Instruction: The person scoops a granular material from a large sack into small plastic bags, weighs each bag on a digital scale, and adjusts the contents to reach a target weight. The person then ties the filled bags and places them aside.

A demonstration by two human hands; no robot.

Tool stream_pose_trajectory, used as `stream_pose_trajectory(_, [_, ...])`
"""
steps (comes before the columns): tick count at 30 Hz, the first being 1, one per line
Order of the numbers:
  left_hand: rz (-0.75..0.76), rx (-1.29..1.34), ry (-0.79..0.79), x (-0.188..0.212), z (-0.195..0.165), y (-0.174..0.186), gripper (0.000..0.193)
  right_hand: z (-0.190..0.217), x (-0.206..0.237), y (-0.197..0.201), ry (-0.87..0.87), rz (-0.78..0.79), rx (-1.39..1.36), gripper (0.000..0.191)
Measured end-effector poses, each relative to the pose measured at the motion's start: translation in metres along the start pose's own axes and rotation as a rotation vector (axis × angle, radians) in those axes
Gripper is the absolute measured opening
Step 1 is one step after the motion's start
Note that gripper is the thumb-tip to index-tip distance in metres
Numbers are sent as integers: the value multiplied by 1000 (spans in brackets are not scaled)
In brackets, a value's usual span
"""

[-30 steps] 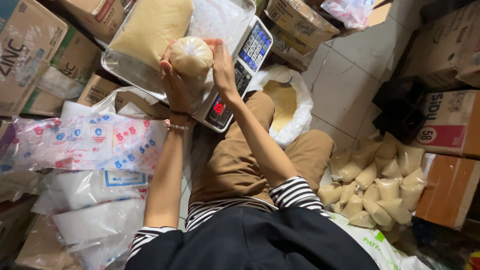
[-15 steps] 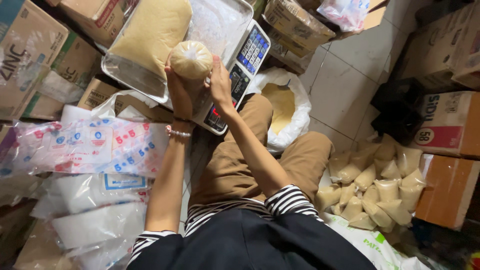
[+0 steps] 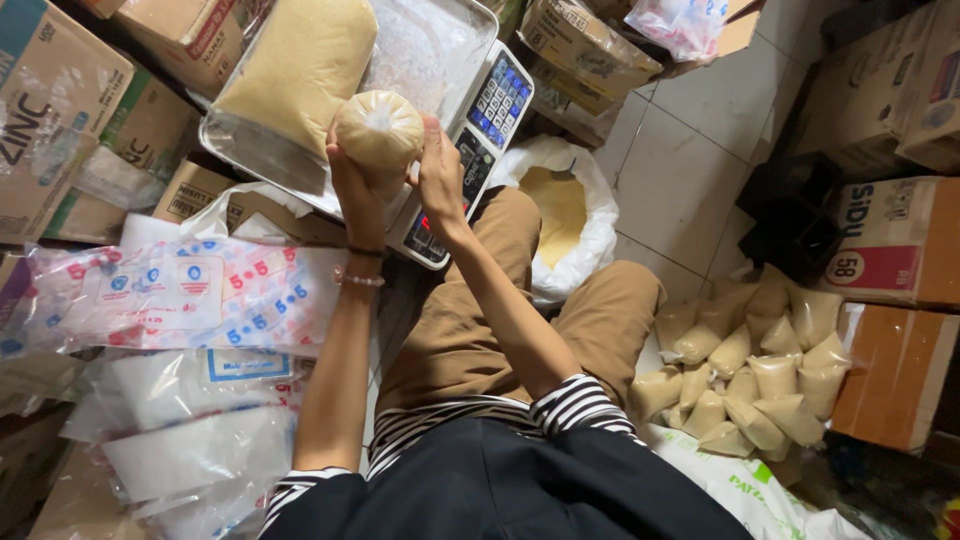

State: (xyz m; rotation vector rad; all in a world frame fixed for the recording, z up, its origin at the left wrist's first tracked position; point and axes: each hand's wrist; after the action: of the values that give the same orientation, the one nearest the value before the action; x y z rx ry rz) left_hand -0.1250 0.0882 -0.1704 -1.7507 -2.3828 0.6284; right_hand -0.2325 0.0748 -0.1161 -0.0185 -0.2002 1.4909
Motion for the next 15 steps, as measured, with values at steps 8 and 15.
stream_pose_trajectory(8, [-21, 278, 126, 15, 7, 2, 72, 28, 24, 3, -13, -7, 27, 65])
stream_pose_trajectory(15, [-26, 242, 121, 43, 5, -3, 75, 33, 45, 17, 45, 16, -26, 66])
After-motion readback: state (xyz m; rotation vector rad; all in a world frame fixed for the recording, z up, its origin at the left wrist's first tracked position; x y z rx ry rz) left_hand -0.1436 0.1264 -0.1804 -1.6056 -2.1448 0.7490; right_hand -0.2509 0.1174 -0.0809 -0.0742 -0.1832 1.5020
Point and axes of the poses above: each hand's wrist, its own x-axis away from the middle knuckle, its own y-axis out of the back of the hand, z = x × y, and after that the axes turned 2 degrees about -y, right-handed
